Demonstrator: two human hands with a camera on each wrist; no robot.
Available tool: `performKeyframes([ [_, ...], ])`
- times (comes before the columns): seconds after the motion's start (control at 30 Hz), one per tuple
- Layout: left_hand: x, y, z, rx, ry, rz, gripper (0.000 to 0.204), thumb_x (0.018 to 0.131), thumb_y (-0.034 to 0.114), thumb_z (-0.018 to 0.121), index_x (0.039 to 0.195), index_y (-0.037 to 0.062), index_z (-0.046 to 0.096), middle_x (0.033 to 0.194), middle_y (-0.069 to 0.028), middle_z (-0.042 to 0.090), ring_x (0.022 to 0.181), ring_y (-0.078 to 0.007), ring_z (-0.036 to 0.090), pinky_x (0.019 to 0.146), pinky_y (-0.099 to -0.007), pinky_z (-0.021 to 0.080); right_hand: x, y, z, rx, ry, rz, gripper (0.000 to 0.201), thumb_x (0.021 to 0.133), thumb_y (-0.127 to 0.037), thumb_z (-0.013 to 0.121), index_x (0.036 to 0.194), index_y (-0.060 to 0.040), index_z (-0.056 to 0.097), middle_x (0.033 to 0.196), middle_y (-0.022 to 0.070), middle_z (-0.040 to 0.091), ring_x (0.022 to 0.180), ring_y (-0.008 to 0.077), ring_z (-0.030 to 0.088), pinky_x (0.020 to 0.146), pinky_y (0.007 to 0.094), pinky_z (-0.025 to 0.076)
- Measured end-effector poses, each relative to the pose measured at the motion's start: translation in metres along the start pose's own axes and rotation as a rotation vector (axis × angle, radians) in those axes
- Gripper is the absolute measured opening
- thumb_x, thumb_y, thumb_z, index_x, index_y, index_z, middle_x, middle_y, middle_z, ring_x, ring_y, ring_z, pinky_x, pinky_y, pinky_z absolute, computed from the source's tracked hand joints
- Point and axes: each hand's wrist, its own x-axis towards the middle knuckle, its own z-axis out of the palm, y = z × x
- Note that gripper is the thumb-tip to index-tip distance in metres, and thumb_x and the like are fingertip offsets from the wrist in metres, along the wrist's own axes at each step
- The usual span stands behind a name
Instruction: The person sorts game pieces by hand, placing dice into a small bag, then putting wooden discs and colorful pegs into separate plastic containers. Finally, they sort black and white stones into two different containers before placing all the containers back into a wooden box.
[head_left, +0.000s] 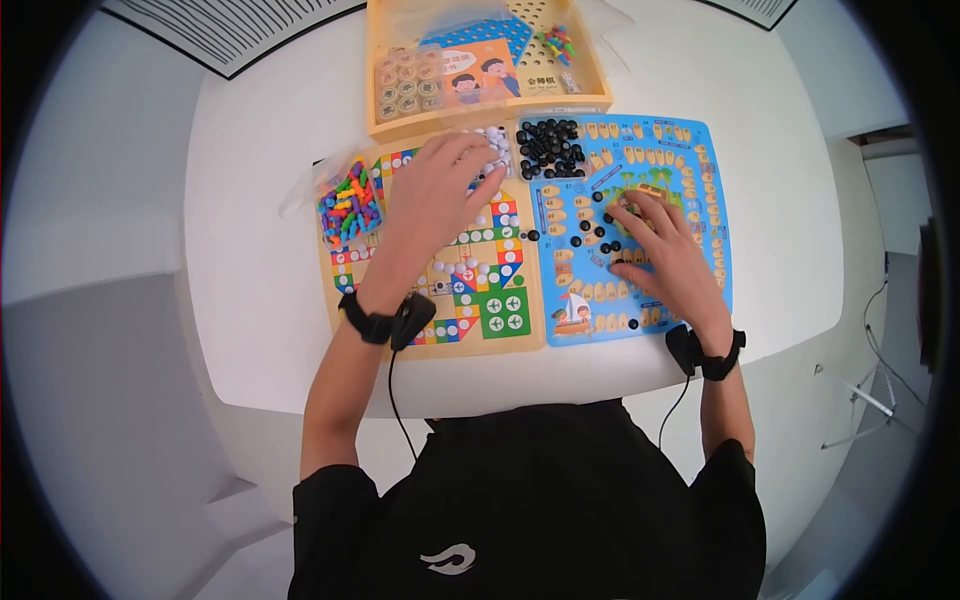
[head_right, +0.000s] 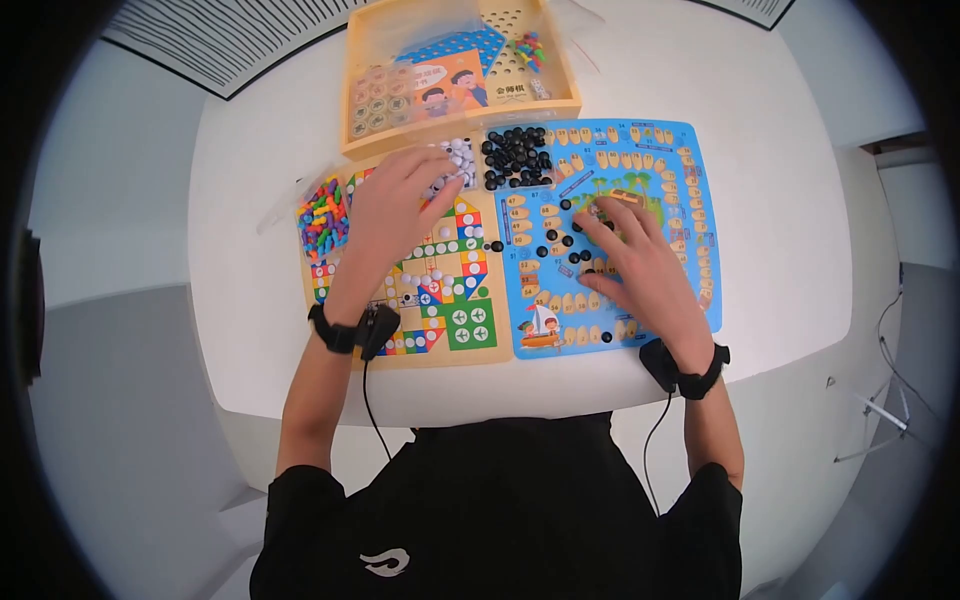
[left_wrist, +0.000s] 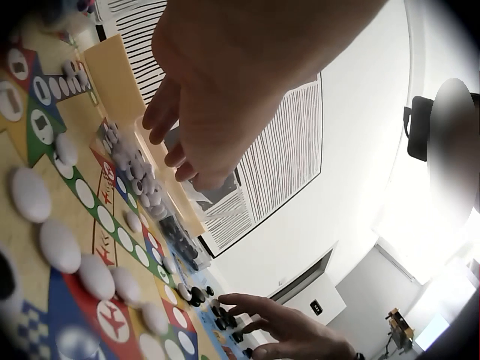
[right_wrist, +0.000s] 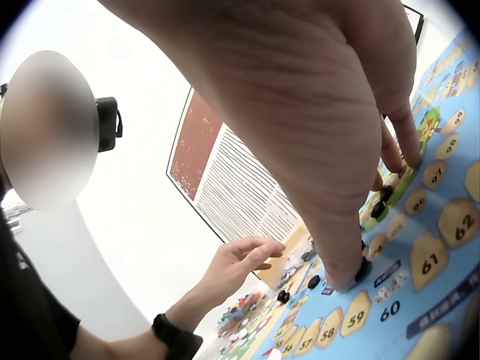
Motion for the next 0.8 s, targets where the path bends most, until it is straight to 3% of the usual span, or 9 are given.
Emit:
performKeyframes([
  [0.03, -0.009, 0.002, -0.006, -0.032, -0.009, 0.009, 0.026, 0.090, 0.022, 0.078, 0.110, 0.0076, 0.072, 0.113, -0.0080, 0.069, 0.107, -0.0299, 0.066, 0.091, -0.0406, 0.054, 0.003, 0.000, 0.003, -0.026, 0.015, -0.035, 0.063, 0.080, -0.016, 0.085, 0.138, -0.0130, 0.063, 0.144, 0.0109, 0.055, 0.134, 0.0333, 0.051, 0.112, 0.0446, 0.048],
  [0.07, -0.020, 0.006, -0.013, -0.027, -0.021, 0.013, 0.026, 0.090, 0.022, 0.078, 0.110, 0.0076, 0.072, 0.113, -0.0080, 0.069, 0.107, -0.0299, 0.066, 0.091, -0.0406, 0.054, 0.005, 0.000, 0.005, -0.014, 0.018, -0.030, 0.063, 0.080, -0.016, 0.085, 0.138, -0.0130, 0.063, 0.144, 0.0109, 0.055, 0.134, 0.0333, 0.051, 0.112, 0.0446, 0.048],
  [0.13, -0.040, 0.016, -0.028, -0.159, -0.206, -0.050, 0.040, 0.087, 0.021, 0.081, 0.122, 0.0078, 0.068, 0.129, -0.0115, 0.063, 0.126, -0.0347, 0.056, 0.106, -0.0451, 0.048, 0.009, -0.003, 0.008, 0.045, -0.018, -0.069, 0.050, 0.081, -0.012, 0.082, 0.129, -0.0106, 0.068, 0.136, 0.0090, 0.058, 0.127, 0.0321, 0.055, 0.107, 0.0429, 0.050],
  [0.27, -0.084, 0.023, -0.036, -0.145, -0.352, -0.058, 0.061, 0.085, 0.028, 0.083, 0.139, 0.0091, 0.060, 0.145, -0.0125, 0.055, 0.138, -0.0365, 0.048, 0.115, -0.0476, 0.043, 0.011, -0.005, 0.012, 0.083, -0.014, -0.145, 0.037, 0.082, -0.007, 0.080, 0.118, -0.0080, 0.072, 0.122, 0.0077, 0.061, 0.116, 0.0297, 0.059, 0.100, 0.0408, 0.053],
  [0.37, -0.102, 0.028, -0.042, -0.099, -0.415, -0.145, 0.064, 0.086, 0.028, 0.082, 0.142, 0.0096, 0.057, 0.149, -0.0113, 0.052, 0.142, -0.0368, 0.045, 0.117, -0.0480, 0.042, 0.010, -0.008, 0.014, 0.135, -0.063, -0.131, 0.026, 0.086, -0.003, 0.076, 0.111, -0.0058, 0.072, 0.114, 0.0075, 0.064, 0.108, 0.0288, 0.064, 0.091, 0.0402, 0.056],
  [0.5, -0.117, 0.028, -0.033, -0.087, -0.337, -0.119, 0.050, 0.091, 0.025, 0.077, 0.135, 0.0083, 0.061, 0.147, -0.0114, 0.054, 0.141, -0.0356, 0.046, 0.114, -0.0462, 0.044, 0.011, -0.013, 0.012, 0.126, -0.073, -0.115, 0.018, 0.087, -0.001, 0.074, 0.105, -0.0037, 0.072, 0.106, 0.0086, 0.066, 0.097, 0.0299, 0.068, 0.082, 0.0411, 0.058],
  [0.6, -0.121, 0.031, -0.033, -0.140, -0.270, -0.080, 0.041, 0.090, 0.012, 0.075, 0.129, 0.0063, 0.064, 0.140, -0.0102, 0.059, 0.135, -0.0318, 0.053, 0.111, -0.0417, 0.049, 0.015, -0.014, 0.007, 0.133, -0.132, -0.091, 0.016, 0.085, 0.001, 0.072, 0.101, -0.0027, 0.071, 0.102, 0.0102, 0.066, 0.091, 0.0313, 0.070, 0.079, 0.0411, 0.058],
  [0.67, -0.121, 0.028, -0.035, -0.148, -0.202, -0.075, 0.029, 0.090, 0.004, 0.073, 0.119, 0.0046, 0.070, 0.127, -0.0086, 0.066, 0.121, -0.0306, 0.062, 0.100, -0.0381, 0.055, 0.019, -0.014, 0.005, 0.142, -0.168, -0.091, 0.016, 0.083, 0.003, 0.072, 0.099, -0.0022, 0.071, 0.100, 0.0111, 0.065, 0.088, 0.0318, 0.070, 0.078, 0.0407, 0.058],
  [0.8, -0.120, 0.030, -0.037, -0.181, -0.165, -0.115, 0.023, 0.089, 0.001, 0.073, 0.111, 0.0029, 0.070, 0.114, -0.0082, 0.066, 0.110, -0.0283, 0.064, 0.092, -0.0383, 0.056, 0.027, -0.017, 0.008, 0.094, -0.206, -0.064, 0.017, 0.078, 0.007, 0.069, 0.093, 0.0001, 0.068, 0.093, 0.0126, 0.064, 0.082, 0.0317, 0.069, 0.075, 0.0386, 0.058],
])
